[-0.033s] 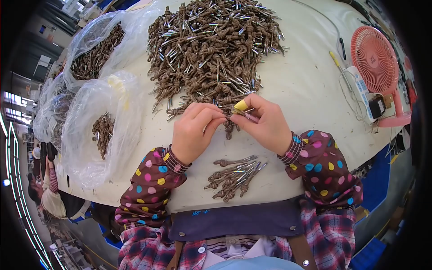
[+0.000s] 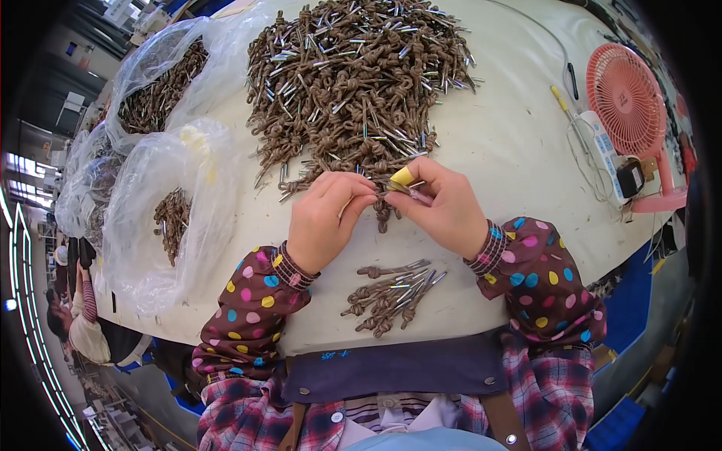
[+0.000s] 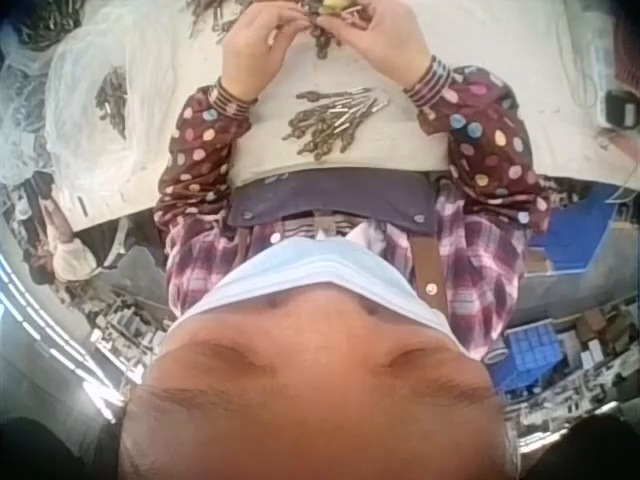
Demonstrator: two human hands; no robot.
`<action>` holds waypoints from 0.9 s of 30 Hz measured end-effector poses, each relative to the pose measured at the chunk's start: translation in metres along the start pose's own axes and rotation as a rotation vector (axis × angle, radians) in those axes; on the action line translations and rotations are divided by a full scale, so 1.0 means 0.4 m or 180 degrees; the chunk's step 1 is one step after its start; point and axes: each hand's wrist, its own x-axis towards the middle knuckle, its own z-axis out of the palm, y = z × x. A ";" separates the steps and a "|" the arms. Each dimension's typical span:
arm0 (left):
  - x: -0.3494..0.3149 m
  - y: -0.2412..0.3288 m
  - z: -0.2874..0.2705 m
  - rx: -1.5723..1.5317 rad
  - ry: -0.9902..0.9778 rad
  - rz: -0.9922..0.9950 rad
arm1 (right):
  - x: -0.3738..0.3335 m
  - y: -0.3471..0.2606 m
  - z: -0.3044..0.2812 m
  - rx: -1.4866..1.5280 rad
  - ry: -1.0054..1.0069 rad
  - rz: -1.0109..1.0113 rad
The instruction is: Manually assembling small metal hardware components with leather or cord loops at a workshop station.
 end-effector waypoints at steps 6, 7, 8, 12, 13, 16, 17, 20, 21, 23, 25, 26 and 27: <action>-0.011 0.013 -0.007 -0.1334 -0.0586 -0.1593 | 0.002 0.001 -0.015 -0.0409 -0.0182 -0.0435; -0.007 0.016 -0.011 -0.1614 -0.0608 -0.1863 | 0.002 -0.001 -0.018 -0.0528 -0.0209 -0.0448; -0.004 0.015 -0.013 -0.1895 -0.0630 -0.2133 | 0.003 0.004 -0.020 -0.0530 -0.0207 -0.0447; -0.008 -0.025 -0.025 -0.2190 -0.0663 -0.2039 | 0.003 -0.006 -0.030 -0.0660 -0.0219 -0.0540; -0.005 -0.028 -0.035 -0.1819 -0.0705 -0.1671 | 0.004 -0.010 -0.032 -0.0860 -0.0266 -0.0403; 0.017 -0.007 -0.072 -0.1061 -0.1028 -0.1118 | 0.006 0.007 -0.029 -0.0981 -0.0324 -0.0630; 0.020 0.000 -0.079 -0.0669 -0.1302 -0.0927 | 0.005 0.013 -0.027 -0.0978 -0.0325 -0.0624; 0.018 0.018 -0.055 -0.0794 -0.1438 -0.0961 | -0.001 0.016 -0.028 -0.1164 -0.0268 -0.1076; 0.014 0.014 -0.054 -0.0787 -0.1438 -0.0973 | 0.000 0.014 -0.025 -0.1293 -0.0293 -0.1190; 0.003 -0.001 -0.046 -0.0495 -0.1257 -0.0468 | 0.001 0.012 -0.022 -0.1414 -0.0323 -0.1305; -0.003 -0.009 -0.043 -0.0444 -0.1168 -0.0396 | 0.002 0.013 -0.021 -0.1449 -0.0321 -0.1455; -0.005 -0.012 -0.042 -0.0389 -0.1078 -0.0320 | 0.003 0.015 -0.020 -0.1446 -0.0323 -0.1452; -0.006 -0.014 -0.041 -0.0393 -0.1077 -0.0318 | 0.003 0.015 -0.020 -0.1406 -0.0320 -0.1454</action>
